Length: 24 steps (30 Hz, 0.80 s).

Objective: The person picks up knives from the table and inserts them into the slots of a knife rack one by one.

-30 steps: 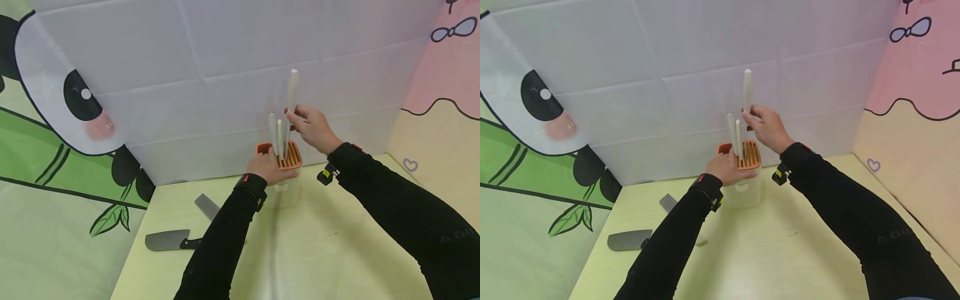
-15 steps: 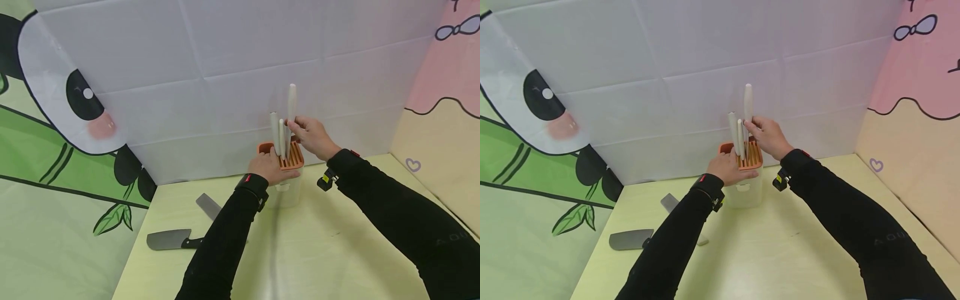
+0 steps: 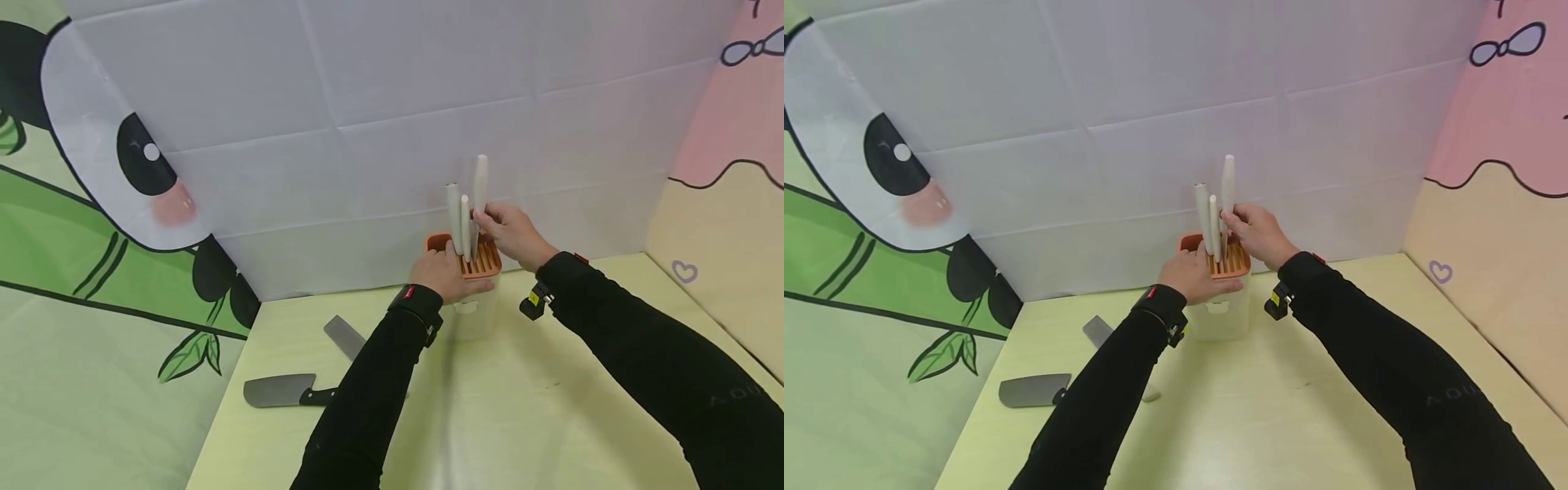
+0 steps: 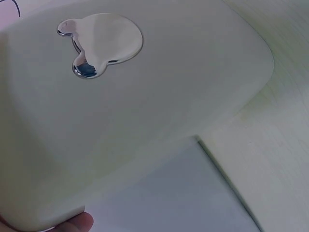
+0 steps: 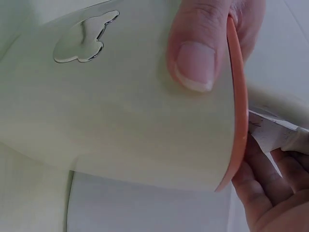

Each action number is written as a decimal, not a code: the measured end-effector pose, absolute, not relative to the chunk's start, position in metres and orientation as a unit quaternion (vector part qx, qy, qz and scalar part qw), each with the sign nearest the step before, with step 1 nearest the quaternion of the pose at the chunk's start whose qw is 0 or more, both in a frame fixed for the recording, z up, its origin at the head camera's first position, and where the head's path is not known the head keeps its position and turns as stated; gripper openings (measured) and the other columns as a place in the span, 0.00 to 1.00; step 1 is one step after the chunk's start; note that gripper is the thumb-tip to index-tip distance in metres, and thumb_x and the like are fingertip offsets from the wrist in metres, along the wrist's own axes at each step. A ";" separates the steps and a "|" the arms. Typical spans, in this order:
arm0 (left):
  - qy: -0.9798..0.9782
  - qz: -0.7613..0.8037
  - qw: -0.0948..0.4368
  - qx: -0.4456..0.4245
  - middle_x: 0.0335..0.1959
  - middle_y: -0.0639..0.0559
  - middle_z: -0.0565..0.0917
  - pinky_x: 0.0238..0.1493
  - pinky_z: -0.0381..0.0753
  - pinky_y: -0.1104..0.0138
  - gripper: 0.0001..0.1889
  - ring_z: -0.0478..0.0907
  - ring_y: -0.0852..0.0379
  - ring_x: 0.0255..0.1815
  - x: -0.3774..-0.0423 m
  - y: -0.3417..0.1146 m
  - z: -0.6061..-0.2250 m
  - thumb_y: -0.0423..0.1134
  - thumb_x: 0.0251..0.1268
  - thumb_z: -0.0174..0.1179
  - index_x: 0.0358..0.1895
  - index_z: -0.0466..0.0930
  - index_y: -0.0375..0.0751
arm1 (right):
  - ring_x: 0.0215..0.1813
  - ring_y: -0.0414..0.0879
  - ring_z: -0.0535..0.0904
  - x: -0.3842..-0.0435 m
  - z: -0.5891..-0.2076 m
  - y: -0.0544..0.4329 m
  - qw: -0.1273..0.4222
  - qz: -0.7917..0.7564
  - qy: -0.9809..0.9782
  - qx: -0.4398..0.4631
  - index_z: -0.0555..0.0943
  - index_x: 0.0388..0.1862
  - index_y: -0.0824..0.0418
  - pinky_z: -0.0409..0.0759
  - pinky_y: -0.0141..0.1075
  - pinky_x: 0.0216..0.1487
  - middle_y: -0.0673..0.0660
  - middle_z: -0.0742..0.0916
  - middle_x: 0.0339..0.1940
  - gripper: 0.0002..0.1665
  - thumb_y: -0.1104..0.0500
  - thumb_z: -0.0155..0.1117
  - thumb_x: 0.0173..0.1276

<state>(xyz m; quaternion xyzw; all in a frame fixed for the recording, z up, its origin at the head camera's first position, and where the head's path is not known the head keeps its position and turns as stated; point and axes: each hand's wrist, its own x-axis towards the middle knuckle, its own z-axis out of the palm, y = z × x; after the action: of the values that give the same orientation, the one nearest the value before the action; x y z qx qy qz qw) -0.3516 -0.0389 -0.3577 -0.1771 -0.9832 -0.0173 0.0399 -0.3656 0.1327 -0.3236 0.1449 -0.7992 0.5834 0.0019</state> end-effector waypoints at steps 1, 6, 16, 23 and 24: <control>-0.983 -0.017 0.042 -0.178 0.43 0.47 0.81 0.40 0.80 0.62 0.60 0.81 0.52 0.43 -0.352 -0.039 -0.358 0.87 0.41 0.42 0.66 0.62 0.37 | 0.56 0.57 0.77 -0.366 -0.325 0.133 0.000 0.583 -0.800 0.142 0.72 0.64 0.62 0.74 0.50 0.59 0.62 0.77 0.60 0.26 0.47 0.46 0.77; -0.981 -0.020 0.050 -0.184 0.34 0.51 0.77 0.36 0.79 0.63 0.54 0.79 0.53 0.39 -0.353 -0.040 -0.361 0.87 0.41 0.42 0.58 0.65 0.40 | 0.58 0.57 0.76 -0.366 -0.328 0.132 -0.004 0.582 -0.801 0.141 0.72 0.64 0.62 0.74 0.50 0.58 0.62 0.77 0.60 0.27 0.46 0.46 0.77; -0.979 -0.024 0.064 -0.193 0.26 0.53 0.73 0.29 0.77 0.65 0.51 0.76 0.56 0.28 -0.354 -0.040 -0.362 0.86 0.41 0.43 0.52 0.66 0.42 | 0.56 0.54 0.75 -0.366 -0.340 0.129 0.004 0.568 -0.811 0.140 0.71 0.65 0.59 0.74 0.47 0.55 0.61 0.78 0.59 0.27 0.45 0.46 0.77; -0.978 -0.019 0.073 -0.197 0.24 0.54 0.72 0.26 0.75 0.66 0.52 0.73 0.57 0.28 -0.354 -0.040 -0.364 0.87 0.40 0.42 0.53 0.66 0.42 | 0.48 0.51 0.74 -0.364 -0.349 0.126 0.014 0.554 -0.824 0.119 0.74 0.62 0.58 0.73 0.40 0.43 0.59 0.80 0.55 0.27 0.43 0.46 0.76; -0.977 -0.019 0.074 -0.197 0.24 0.54 0.72 0.26 0.75 0.66 0.52 0.73 0.57 0.28 -0.354 -0.039 -0.364 0.87 0.40 0.42 0.53 0.66 0.42 | 0.47 0.51 0.74 -0.364 -0.350 0.126 0.016 0.552 -0.826 0.117 0.75 0.61 0.58 0.73 0.40 0.42 0.59 0.80 0.54 0.26 0.43 0.47 0.76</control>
<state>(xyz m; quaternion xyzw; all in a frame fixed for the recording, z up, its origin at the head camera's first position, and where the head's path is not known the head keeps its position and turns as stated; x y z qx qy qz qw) -0.3536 -0.0394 -0.3641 -0.1974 -0.9774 -0.0187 0.0735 -0.3636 0.1262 -0.3496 0.1168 -0.8257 0.5516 0.0160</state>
